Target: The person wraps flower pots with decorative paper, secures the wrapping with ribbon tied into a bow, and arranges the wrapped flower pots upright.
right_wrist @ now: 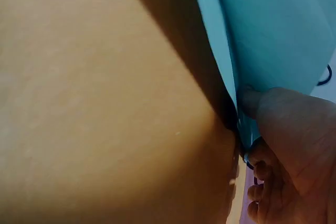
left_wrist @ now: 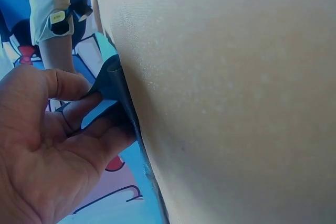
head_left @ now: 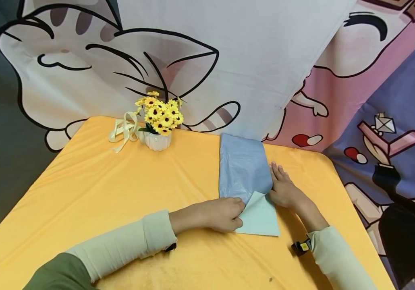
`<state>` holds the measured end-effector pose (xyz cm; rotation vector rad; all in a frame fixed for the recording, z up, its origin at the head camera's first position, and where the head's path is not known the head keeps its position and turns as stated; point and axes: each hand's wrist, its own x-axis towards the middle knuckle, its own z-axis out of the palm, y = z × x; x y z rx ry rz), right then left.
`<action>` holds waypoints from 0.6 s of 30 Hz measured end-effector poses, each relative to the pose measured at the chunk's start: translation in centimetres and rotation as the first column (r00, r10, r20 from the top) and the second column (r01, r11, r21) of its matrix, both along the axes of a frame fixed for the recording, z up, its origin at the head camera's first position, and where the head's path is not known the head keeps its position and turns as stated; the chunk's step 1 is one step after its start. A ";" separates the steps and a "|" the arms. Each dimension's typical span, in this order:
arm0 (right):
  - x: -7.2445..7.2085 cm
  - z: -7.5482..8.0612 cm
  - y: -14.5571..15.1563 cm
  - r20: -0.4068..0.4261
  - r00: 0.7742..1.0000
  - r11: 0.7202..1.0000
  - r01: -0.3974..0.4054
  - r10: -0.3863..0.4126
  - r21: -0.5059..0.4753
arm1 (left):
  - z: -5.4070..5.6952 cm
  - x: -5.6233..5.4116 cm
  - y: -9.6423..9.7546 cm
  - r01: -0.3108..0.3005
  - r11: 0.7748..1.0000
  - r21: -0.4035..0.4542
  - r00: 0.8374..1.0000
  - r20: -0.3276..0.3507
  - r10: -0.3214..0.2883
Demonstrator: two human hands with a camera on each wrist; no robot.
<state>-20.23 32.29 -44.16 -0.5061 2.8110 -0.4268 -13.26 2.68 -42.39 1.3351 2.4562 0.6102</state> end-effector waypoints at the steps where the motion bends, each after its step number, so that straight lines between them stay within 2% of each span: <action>1: 0.2 0.3 -0.3 0.005 1.000 1.000 -0.005 0.005 0.023 | 0.2 0.0 0.0 0.000 1.000 0.001 1.000 0.004 0.000; 5: 0.9 0.8 -0.9 -0.012 1.000 0.995 -0.005 0.006 0.102 | 0.4 0.0 -0.1 0.002 1.000 0.003 1.000 0.026 -0.002; 9: 1.2 0.8 -1.2 0.010 1.000 0.990 -0.013 0.012 0.139 | 0.5 0.0 -0.2 0.003 1.000 0.015 0.999 0.043 -0.004; 12: 1.3 0.7 -1.5 0.034 0.999 0.991 -0.028 0.024 0.134 | 0.3 -0.1 -0.2 0.005 1.000 0.019 0.999 0.044 -0.006; 18: 1.3 0.7 -2.1 -0.027 0.993 0.985 -0.109 0.114 0.131 | 0.3 -0.2 -0.5 0.004 0.999 0.040 0.997 0.076 -0.007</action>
